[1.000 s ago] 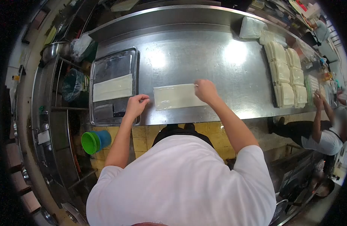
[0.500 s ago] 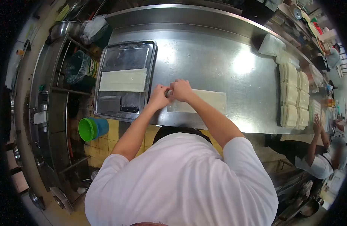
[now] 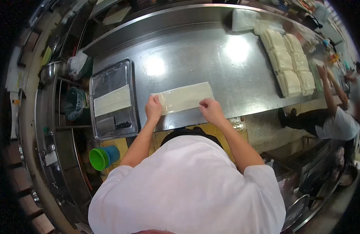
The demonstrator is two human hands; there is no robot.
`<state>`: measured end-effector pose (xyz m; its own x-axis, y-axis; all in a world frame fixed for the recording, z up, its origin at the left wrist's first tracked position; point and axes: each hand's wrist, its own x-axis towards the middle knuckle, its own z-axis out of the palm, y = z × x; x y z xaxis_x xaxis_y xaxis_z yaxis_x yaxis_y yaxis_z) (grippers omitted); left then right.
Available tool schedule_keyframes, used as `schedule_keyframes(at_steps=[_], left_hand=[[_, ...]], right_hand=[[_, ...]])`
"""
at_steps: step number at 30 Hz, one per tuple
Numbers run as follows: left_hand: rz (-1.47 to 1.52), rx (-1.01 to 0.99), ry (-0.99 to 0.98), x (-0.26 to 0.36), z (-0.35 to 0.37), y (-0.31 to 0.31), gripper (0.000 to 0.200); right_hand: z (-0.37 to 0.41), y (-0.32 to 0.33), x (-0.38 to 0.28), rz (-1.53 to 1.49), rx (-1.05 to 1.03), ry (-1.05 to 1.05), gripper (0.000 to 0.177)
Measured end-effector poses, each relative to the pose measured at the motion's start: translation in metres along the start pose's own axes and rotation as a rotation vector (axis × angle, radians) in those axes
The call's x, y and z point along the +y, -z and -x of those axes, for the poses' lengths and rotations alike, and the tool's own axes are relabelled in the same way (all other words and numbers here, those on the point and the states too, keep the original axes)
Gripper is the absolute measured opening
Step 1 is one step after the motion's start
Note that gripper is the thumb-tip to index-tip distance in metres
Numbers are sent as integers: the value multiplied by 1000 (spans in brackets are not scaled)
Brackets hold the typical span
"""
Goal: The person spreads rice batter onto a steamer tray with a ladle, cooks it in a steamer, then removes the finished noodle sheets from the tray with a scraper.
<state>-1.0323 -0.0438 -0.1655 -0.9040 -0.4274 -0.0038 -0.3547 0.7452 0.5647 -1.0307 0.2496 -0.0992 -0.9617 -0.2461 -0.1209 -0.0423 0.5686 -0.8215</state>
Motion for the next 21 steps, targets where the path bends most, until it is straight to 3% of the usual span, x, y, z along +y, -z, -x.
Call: schedule_keyframes(at_steps=[3, 12, 16, 18, 20, 21], left_hand=[[-50, 57, -44, 33, 4, 15, 34], [2, 114, -528, 218, 19, 100, 22], [45, 41, -654, 286, 31, 123, 25], [72, 51, -727, 306, 35, 136, 24], [104, 42, -778, 320, 37, 153, 25], [101, 43, -777, 321, 37, 162, 25]], right_hand=[[38, 19, 34, -114, 55, -100, 22], [59, 33, 99, -311, 228, -220, 21], [28, 28, 115, -699, 283, -262, 25], [12, 30, 111, -853, 279, -295, 29], [-2, 28, 106, -1226, 239, -329, 38], [-5, 28, 98, -1228, 237, -329, 38]])
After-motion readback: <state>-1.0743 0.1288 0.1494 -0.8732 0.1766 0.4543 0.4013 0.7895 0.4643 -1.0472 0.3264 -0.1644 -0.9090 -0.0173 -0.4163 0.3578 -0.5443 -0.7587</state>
